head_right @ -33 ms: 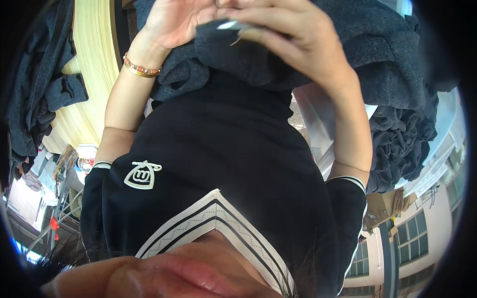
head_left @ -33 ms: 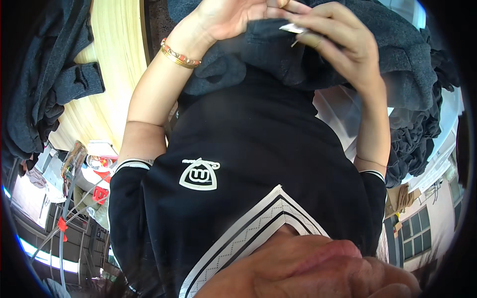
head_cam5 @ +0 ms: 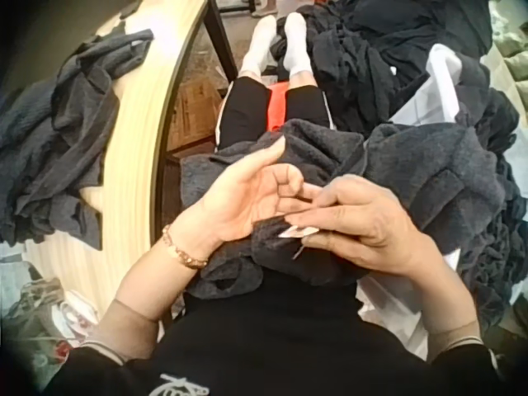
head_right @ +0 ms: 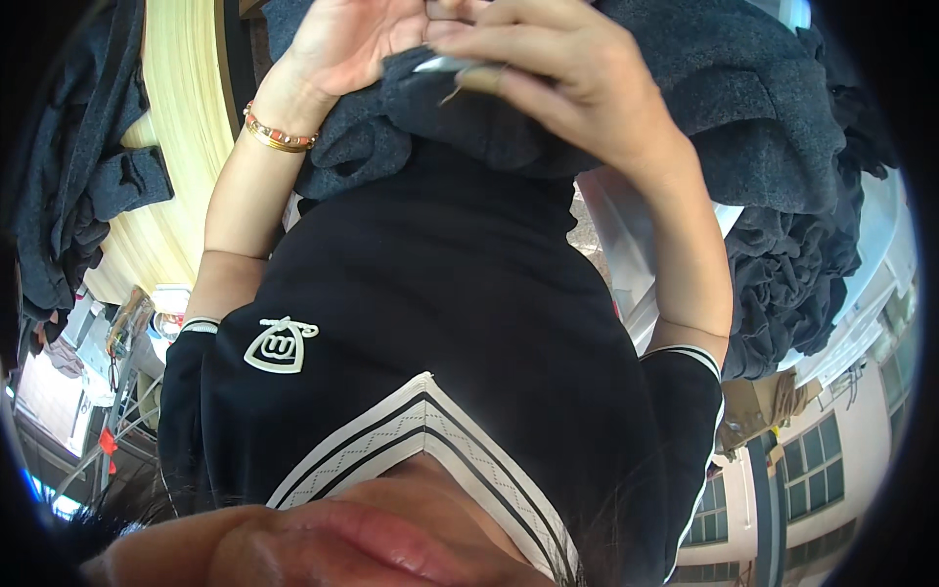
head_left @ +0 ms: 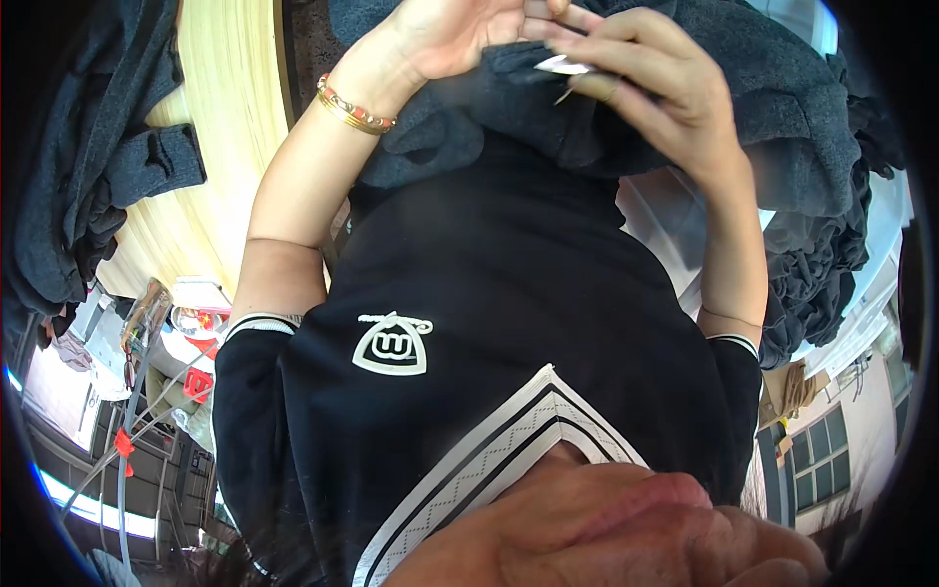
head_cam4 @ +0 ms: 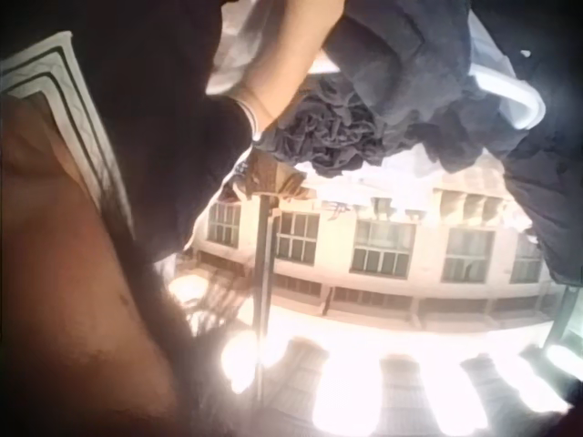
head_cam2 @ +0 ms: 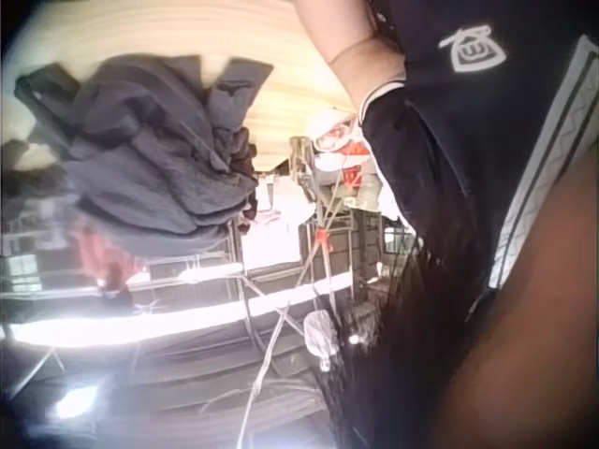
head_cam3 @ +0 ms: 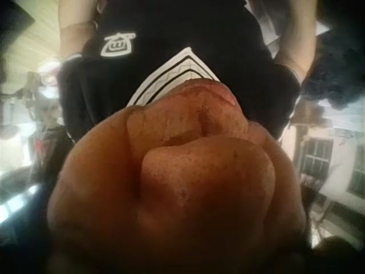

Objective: The person trims loose threads around the buttons of garments using thread snips and places each finished piece onto a table.

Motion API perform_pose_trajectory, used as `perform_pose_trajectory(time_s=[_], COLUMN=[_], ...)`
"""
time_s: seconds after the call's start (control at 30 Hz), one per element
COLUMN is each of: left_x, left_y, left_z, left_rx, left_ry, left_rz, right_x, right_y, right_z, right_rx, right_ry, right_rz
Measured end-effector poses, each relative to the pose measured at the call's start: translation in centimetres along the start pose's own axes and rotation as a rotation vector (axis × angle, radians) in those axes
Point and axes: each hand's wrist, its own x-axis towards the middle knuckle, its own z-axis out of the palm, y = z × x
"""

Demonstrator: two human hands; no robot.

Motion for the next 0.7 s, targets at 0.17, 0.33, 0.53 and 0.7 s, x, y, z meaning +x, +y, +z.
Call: perform_pose_trajectory(time_s=[0.17,0.33,0.53,0.7], left_x=[1.6,1.8,0.7,0.6], left_y=[-1.7,-1.4,-1.2,-1.7], left_z=[0.5,0.6,0.8,1.5], left_rx=[0.156,-0.133,0.075,0.243], left_ry=[0.161,0.090,0.192,0.090], left_rz=[-0.136,-0.244,-0.161,-0.028], right_x=[-0.4,-1.8,-2.4,-2.5], right_y=[0.4,1.6,1.9,2.4], right_z=[0.4,-2.6,-5.2,-5.2], right_rx=[0.247,0.321,0.229,0.098], right_ry=[-0.012,0.350,0.495,0.442], right_rz=[-0.001,0.221,0.473,0.352])
